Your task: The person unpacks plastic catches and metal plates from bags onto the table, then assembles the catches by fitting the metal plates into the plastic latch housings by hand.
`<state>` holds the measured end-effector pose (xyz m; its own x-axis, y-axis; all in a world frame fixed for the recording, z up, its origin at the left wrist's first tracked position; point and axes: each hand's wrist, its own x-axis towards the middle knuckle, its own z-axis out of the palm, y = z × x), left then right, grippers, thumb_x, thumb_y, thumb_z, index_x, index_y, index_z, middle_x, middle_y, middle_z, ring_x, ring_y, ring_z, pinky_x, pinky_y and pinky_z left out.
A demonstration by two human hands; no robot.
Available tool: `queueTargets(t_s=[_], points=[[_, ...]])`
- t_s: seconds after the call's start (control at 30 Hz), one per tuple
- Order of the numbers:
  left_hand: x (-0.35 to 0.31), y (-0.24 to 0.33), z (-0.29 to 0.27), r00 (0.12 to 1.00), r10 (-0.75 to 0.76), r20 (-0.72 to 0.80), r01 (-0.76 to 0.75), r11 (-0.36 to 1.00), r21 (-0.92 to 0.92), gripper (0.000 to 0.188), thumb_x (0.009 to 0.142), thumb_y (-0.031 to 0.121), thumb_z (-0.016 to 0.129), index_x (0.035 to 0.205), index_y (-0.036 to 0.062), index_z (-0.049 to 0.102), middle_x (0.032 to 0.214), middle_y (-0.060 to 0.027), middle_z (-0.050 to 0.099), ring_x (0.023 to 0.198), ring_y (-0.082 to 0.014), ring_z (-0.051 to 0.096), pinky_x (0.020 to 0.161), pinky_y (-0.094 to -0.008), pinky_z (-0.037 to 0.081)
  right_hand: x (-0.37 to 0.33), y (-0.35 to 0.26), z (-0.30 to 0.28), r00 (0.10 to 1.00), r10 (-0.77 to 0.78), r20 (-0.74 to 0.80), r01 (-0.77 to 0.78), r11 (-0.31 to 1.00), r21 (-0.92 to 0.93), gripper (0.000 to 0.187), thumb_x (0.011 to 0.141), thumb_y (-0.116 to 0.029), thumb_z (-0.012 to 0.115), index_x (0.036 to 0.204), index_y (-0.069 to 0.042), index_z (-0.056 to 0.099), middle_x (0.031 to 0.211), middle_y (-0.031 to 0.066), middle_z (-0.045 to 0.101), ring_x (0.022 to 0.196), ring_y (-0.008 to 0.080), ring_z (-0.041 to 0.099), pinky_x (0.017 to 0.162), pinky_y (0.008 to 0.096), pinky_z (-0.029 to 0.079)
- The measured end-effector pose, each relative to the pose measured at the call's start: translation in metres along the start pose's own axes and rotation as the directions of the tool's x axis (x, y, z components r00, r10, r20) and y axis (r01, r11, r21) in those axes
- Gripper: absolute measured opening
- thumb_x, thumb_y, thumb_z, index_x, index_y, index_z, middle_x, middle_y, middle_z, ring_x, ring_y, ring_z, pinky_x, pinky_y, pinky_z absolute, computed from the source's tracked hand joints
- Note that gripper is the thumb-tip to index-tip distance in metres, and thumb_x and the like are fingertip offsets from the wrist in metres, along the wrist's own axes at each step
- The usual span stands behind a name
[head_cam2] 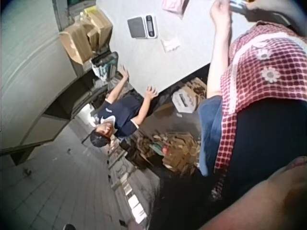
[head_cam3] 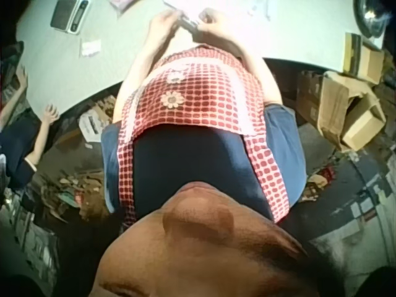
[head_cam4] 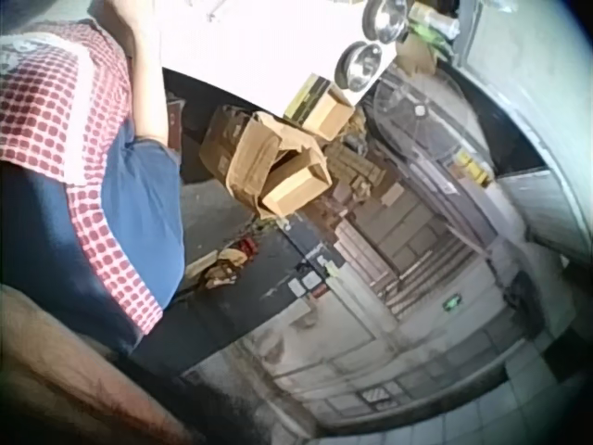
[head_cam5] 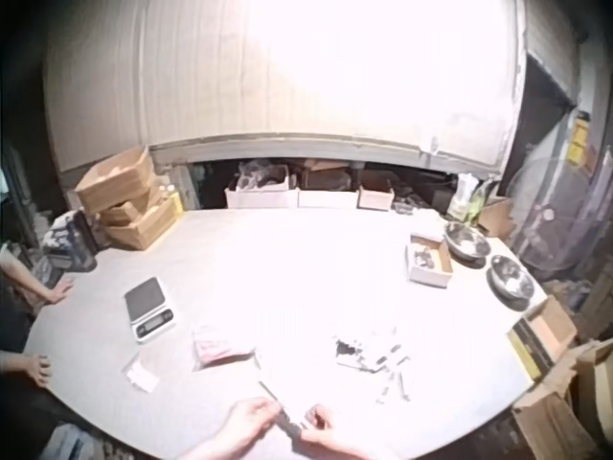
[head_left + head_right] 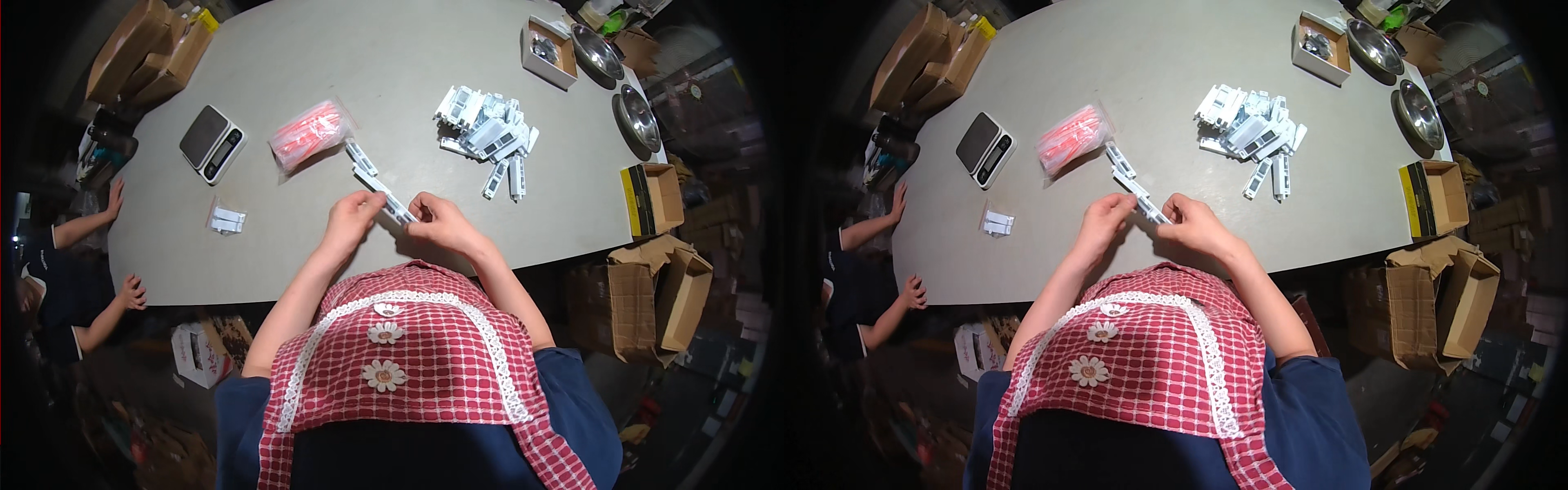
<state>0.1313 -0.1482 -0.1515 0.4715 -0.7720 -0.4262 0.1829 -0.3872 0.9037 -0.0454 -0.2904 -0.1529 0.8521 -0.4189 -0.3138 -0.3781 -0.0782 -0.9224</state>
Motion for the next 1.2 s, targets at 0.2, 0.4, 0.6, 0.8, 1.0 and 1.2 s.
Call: queueTargets(t_s=[0.2, 0.4, 0.6, 0.8, 1.0, 1.2], points=[[-0.010, -0.014, 0.005, 0.972, 0.231, 0.046, -0.232, 0.898, 0.375, 0.041, 0.094, 0.040, 0.071, 0.088, 0.0003, 0.067, 0.066, -0.0132, 0.063, 0.062, -0.0186, 0.061, 0.058, -0.0383, 0.045, -0.005, -0.007, 0.010, 0.990, -0.012, 0.138, -0.003, 0.994, 0.109, 0.031, 0.088, -0.019, 0.073, 0.113, -0.004, 0.061, 0.077, -0.0005, 0.060, 0.066, 0.0078, 0.054, 0.058, 0.0248, 0.042], [-0.023, -0.013, 0.009, 0.972, 0.224, 0.075, -0.229, 0.822, 0.522, 0.038, 0.095, 0.037, 0.073, 0.079, 0.0034, 0.065, 0.059, -0.0021, 0.055, 0.055, -0.0106, 0.048, 0.052, -0.0323, 0.038, -0.013, -0.012, 0.013, 0.930, 0.123, 0.347, -0.280, 0.850, 0.447, 0.025, 0.100, -0.020, 0.064, 0.118, -0.003, 0.063, 0.070, -0.0013, 0.060, 0.055, 0.0060, 0.051, 0.049, 0.0208, 0.038], [-0.027, -0.008, 0.015, 0.950, 0.306, -0.071, -0.238, 0.848, 0.473, 0.044, 0.095, 0.042, 0.069, 0.073, 0.0046, 0.063, 0.059, -0.0082, 0.060, 0.049, -0.0198, 0.054, 0.048, -0.0341, 0.039, 0.002, 0.004, 0.014, 0.995, 0.103, 0.011, -0.092, 0.825, 0.557, 0.021, 0.103, -0.020, 0.060, 0.114, -0.002, 0.062, 0.073, 0.0017, 0.062, 0.054, 0.0080, 0.052, 0.047, 0.0219, 0.039], [-0.028, -0.010, -0.006, 0.924, 0.087, 0.372, 0.236, 0.637, -0.734, 0.022, 0.102, 0.021, 0.047, 0.097, 0.0014, 0.056, 0.063, -0.0025, 0.053, 0.048, -0.0064, 0.039, 0.042, -0.0205, 0.024, -0.003, -0.020, 0.012, 0.990, 0.120, 0.076, -0.134, 0.608, 0.782, 0.028, 0.110, -0.027, 0.047, 0.117, -0.002, 0.055, 0.114, 0.0158, 0.073, 0.097, 0.0203, 0.066, 0.091, 0.0366, 0.050], [-0.029, -0.002, 0.001, 0.946, -0.083, 0.314, 0.215, 0.883, -0.416, 0.020, 0.099, 0.020, 0.056, 0.099, 0.0019, 0.064, 0.066, -0.0018, 0.059, 0.050, -0.0082, 0.045, 0.046, -0.0218, 0.032, -0.002, -0.015, 0.012, 0.995, 0.096, 0.028, -0.085, 0.667, 0.740, 0.027, 0.109, -0.027, 0.050, 0.119, -0.003, 0.055, 0.112, 0.0125, 0.072, 0.084, 0.0118, 0.062, 0.076, 0.0266, 0.049], [-0.041, 0.004, 0.024, 0.961, 0.192, 0.198, -0.250, 0.909, 0.333, 0.025, 0.100, 0.027, 0.064, 0.096, 0.0026, 0.064, 0.072, -0.0043, 0.066, 0.061, -0.0129, 0.055, 0.059, -0.0298, 0.043, -0.001, -0.011, 0.021, 0.993, 0.117, -0.015, -0.073, 0.705, 0.705, 0.021, 0.105, -0.023, 0.058, 0.113, -0.003, 0.061, 0.093, 0.0035, 0.066, 0.072, 0.0083, 0.058, 0.060, 0.0227, 0.046]])
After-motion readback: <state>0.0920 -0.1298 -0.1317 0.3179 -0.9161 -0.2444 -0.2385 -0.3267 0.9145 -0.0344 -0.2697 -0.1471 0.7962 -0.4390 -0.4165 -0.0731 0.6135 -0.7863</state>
